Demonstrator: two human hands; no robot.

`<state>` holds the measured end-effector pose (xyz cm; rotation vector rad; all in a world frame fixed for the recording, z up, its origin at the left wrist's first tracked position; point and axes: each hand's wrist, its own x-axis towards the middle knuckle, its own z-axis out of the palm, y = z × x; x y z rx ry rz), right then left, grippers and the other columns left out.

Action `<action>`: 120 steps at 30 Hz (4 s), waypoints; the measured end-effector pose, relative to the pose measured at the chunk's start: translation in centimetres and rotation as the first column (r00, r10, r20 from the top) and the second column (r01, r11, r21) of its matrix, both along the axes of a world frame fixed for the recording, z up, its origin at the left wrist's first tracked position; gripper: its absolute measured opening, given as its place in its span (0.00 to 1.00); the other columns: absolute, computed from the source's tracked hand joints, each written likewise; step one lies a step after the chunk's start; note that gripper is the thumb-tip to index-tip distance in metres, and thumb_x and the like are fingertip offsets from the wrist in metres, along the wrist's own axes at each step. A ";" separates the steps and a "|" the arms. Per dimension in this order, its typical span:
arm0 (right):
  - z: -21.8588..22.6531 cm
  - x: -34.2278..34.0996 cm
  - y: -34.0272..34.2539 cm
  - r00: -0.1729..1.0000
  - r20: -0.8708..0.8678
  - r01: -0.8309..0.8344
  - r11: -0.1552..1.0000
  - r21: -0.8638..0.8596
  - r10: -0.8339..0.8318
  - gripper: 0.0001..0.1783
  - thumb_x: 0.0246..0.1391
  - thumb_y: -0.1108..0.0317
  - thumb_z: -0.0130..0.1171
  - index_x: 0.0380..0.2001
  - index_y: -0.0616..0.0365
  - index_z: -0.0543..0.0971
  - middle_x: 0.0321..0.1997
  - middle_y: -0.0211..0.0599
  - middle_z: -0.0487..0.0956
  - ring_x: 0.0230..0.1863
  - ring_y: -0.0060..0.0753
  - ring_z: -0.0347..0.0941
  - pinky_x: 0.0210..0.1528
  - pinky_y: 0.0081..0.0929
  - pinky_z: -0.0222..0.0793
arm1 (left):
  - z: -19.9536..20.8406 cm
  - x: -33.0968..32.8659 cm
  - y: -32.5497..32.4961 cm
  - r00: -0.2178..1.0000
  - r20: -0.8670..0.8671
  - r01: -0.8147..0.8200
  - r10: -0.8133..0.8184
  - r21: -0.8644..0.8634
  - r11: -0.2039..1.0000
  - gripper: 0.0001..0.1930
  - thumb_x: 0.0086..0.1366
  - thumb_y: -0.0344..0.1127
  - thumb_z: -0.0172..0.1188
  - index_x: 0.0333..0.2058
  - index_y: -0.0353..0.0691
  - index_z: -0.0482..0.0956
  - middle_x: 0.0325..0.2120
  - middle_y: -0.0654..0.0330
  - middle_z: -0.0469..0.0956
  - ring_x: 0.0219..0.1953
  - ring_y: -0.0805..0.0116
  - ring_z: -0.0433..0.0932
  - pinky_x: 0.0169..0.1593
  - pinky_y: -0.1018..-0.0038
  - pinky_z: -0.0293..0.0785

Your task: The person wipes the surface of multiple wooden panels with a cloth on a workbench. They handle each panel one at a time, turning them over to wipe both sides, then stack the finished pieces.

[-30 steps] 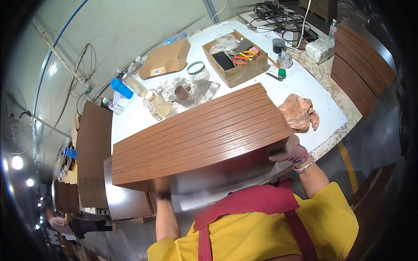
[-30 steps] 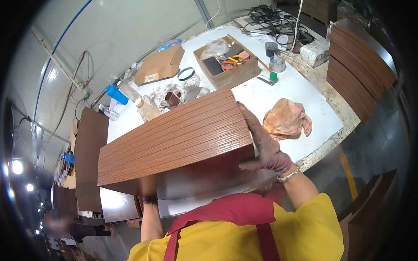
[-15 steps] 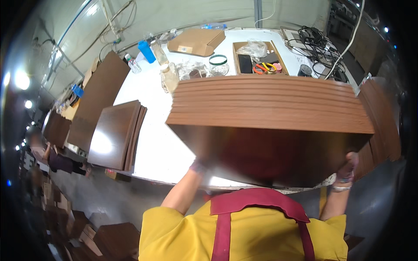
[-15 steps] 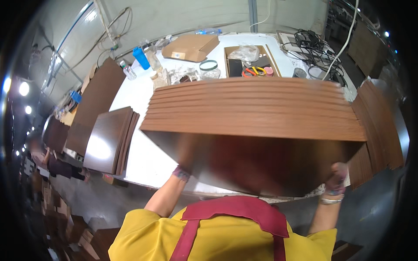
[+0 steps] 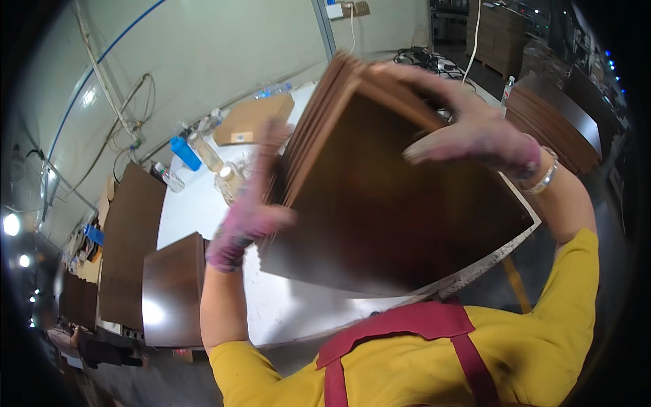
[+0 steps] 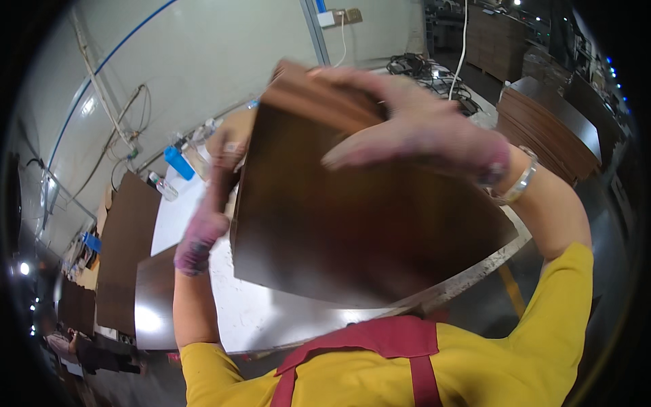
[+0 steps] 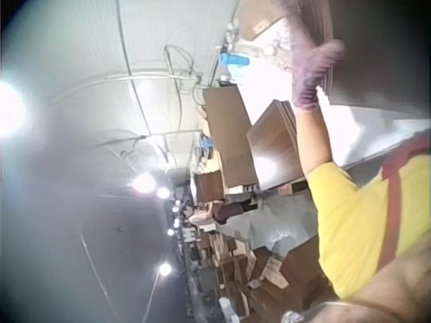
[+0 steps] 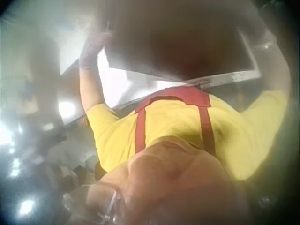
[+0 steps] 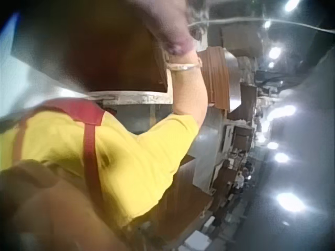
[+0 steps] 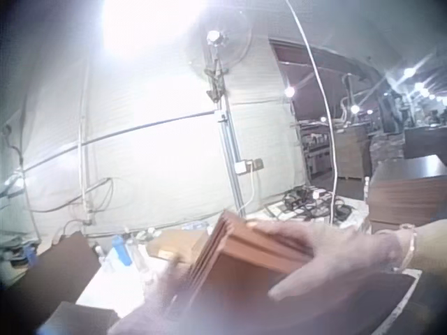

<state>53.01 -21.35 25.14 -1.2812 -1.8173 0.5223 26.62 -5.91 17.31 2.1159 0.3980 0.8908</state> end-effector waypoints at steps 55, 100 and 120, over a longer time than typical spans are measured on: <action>-24.8 -5.3 -6.9 0.309 -0.938 -0.459 0.839 -0.291 -0.156 0.34 0.59 0.65 0.54 0.64 0.62 0.55 0.59 0.50 0.69 0.55 0.41 0.72 0.55 0.38 0.72 | -23.4 -23.2 4.5 0.938 -0.059 -0.312 0.342 -0.577 0.755 0.23 0.65 0.44 0.53 0.52 0.32 0.69 0.48 0.55 0.71 0.48 0.62 0.71 0.50 0.67 0.69; -26.1 -14.9 -55.4 -0.251 -0.912 0.886 0.302 -0.351 -0.324 0.53 0.44 0.56 0.69 0.67 0.63 0.50 0.52 0.31 0.77 0.61 0.24 0.64 0.67 0.26 0.48 | -17.6 19.5 -30.2 0.639 -0.128 0.514 -0.758 -0.662 0.545 0.37 0.65 0.62 0.40 0.62 0.37 0.59 0.61 0.52 0.61 0.62 0.55 0.61 0.61 0.55 0.63; -30.2 -18.7 -77.8 -0.627 -0.779 0.728 -0.363 -0.582 -0.007 0.43 0.41 0.52 0.69 0.59 0.60 0.67 0.56 0.39 0.71 0.58 0.33 0.65 0.59 0.29 0.61 | -23.2 44.0 -65.1 -0.283 -0.217 0.848 -0.934 0.398 -0.350 0.38 0.70 0.64 0.24 0.65 0.38 0.53 0.65 0.55 0.55 0.67 0.61 0.53 0.69 0.62 0.48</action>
